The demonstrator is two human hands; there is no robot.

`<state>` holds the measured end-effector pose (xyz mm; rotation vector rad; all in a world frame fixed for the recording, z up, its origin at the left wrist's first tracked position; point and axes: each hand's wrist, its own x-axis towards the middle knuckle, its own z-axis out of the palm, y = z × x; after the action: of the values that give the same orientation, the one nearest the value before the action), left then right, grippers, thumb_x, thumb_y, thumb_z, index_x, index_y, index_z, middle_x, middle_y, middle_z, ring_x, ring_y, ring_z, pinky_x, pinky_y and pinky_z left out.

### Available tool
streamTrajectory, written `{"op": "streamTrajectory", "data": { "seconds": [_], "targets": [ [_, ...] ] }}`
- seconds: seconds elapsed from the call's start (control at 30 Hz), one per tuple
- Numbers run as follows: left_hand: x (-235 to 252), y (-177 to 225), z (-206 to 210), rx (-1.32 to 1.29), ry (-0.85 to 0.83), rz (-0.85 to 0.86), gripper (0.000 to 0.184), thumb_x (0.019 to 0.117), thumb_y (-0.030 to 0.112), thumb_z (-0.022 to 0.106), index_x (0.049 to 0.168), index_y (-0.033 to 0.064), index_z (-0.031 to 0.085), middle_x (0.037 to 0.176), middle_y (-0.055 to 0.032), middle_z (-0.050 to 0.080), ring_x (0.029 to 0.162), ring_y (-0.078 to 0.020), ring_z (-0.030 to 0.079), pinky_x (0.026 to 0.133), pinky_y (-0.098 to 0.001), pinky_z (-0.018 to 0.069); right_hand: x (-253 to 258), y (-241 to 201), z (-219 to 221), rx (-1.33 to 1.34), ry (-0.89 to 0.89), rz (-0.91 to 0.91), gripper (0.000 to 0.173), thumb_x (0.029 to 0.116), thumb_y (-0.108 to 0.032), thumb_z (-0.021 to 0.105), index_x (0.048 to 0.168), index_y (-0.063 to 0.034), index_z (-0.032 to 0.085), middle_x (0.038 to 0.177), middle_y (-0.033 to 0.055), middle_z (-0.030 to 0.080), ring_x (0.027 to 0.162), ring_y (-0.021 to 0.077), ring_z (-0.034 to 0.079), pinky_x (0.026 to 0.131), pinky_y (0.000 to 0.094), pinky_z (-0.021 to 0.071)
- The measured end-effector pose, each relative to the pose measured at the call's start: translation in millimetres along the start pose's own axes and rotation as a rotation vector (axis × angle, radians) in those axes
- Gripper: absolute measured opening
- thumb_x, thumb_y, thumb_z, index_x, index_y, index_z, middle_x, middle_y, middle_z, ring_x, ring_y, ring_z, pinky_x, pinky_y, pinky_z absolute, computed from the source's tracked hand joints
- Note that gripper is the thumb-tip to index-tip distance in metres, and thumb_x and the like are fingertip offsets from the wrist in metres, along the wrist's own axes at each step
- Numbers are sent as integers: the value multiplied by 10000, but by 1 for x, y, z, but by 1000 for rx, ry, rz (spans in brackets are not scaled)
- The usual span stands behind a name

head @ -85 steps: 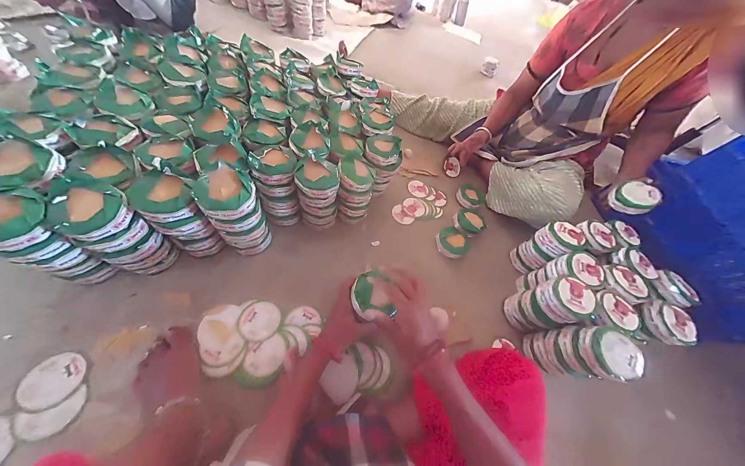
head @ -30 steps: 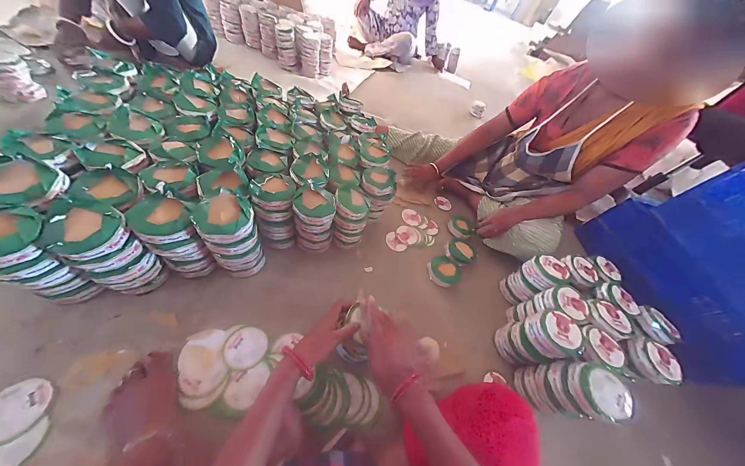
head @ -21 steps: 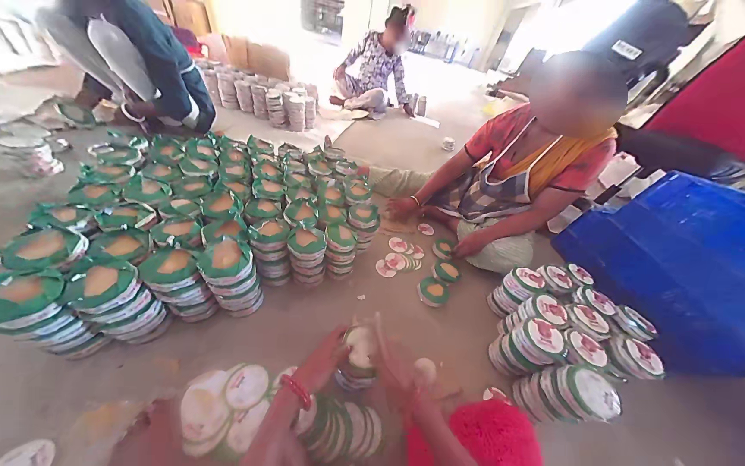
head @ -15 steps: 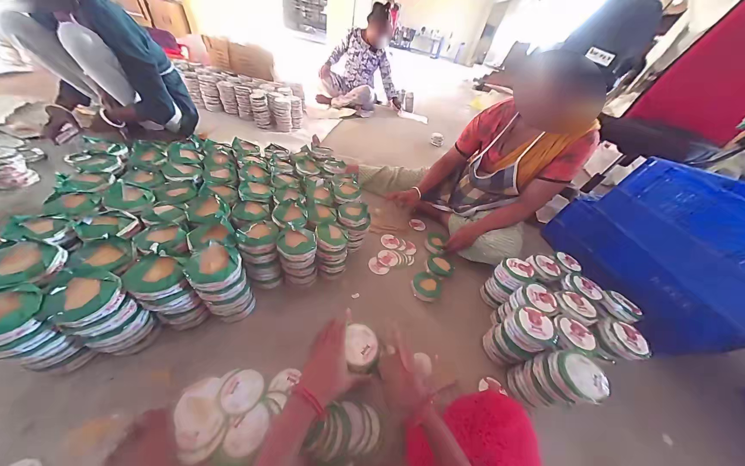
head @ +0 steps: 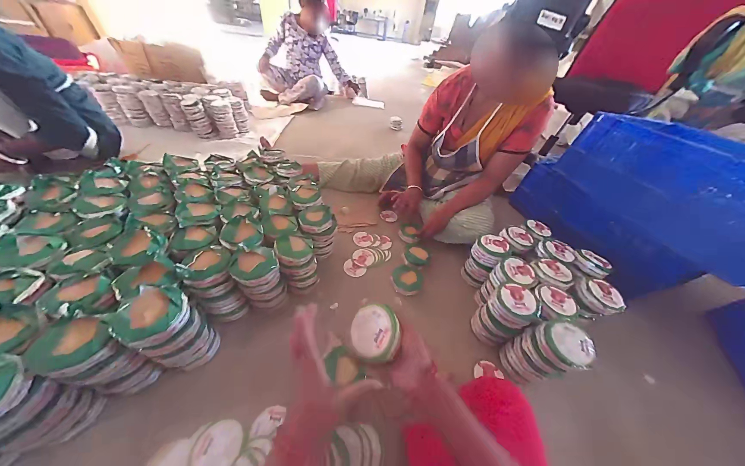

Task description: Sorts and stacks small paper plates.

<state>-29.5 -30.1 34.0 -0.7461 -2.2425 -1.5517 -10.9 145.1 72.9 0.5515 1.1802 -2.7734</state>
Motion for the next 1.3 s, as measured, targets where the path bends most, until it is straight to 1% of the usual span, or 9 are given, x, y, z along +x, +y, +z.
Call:
{"op": "streamTrajectory", "data": {
  "seconds": [0.07,0.13,0.23,0.43,0.7,0.9,1.03,1.17,1.3],
  "targets": [
    [5,-9,-25,-24,89,-48,1302,773,726,713,1614,-15,51,1647,-275,217,1536,-351,241,1241,-521,245,35,-16,-2,-594,124,-237,480,1122,-317,299,1517,-77,429,1367,108,595,1155,160,618,933,321,531],
    [10,-17,-46,19,172,-34,1192,875,693,629,1594,-74,66,1637,-322,184,1539,-333,231,1239,-457,253,85,-14,-29,-1334,178,-420,647,1037,-360,516,1576,-38,361,1585,208,408,1439,346,426,1159,520,373],
    [10,-22,-57,24,244,-119,1085,944,584,588,1564,-132,59,1623,-362,162,1543,-338,213,1227,-421,271,139,37,-79,-1921,147,-267,801,970,-492,606,1632,-185,275,1647,257,267,1483,547,256,1081,783,284],
    [11,-29,-53,11,240,-191,969,1003,387,579,1558,-149,-6,1616,-390,133,1542,-350,222,1224,-406,282,159,33,-82,-1962,36,-72,855,968,-514,620,1646,-189,213,1643,273,257,1460,559,280,1065,773,303],
    [-1,-41,-66,-38,65,-359,793,1003,421,584,1554,-70,296,1594,-254,361,1492,-245,360,1169,-388,379,177,-90,-69,-1811,582,-628,811,992,-516,582,1612,-84,289,1634,295,256,1408,591,342,993,776,381],
    [-12,-59,-46,-10,-550,-432,1196,679,582,856,1584,22,309,1598,-187,391,1496,-341,341,1197,-534,325,214,-70,-139,-1853,456,-240,1034,882,-620,691,1641,-115,201,1685,265,120,1520,553,127,1121,789,207],
    [-37,-69,-8,55,-540,-311,1314,566,581,895,1572,-24,305,1573,-242,402,1443,-420,398,1171,-565,348,133,-47,-104,-1893,333,-309,1020,899,-546,699,1642,-81,175,1686,281,71,1543,525,57,1175,742,136],
    [-50,-74,10,105,-404,-246,1178,585,454,912,1521,-40,396,1512,-293,448,1377,-446,474,1119,-545,425,-3,27,-97,-1940,106,-90,878,866,-534,727,1524,-22,453,1674,273,170,1556,481,97,1204,714,104],
    [-47,-67,11,139,-419,-272,1147,581,329,941,1530,-9,392,1505,-277,455,1357,-425,498,1091,-531,457,-47,51,-102,-2025,60,194,897,886,-504,730,1580,-64,371,1726,133,57,1581,404,-44,1196,726,23]
  ]
}}
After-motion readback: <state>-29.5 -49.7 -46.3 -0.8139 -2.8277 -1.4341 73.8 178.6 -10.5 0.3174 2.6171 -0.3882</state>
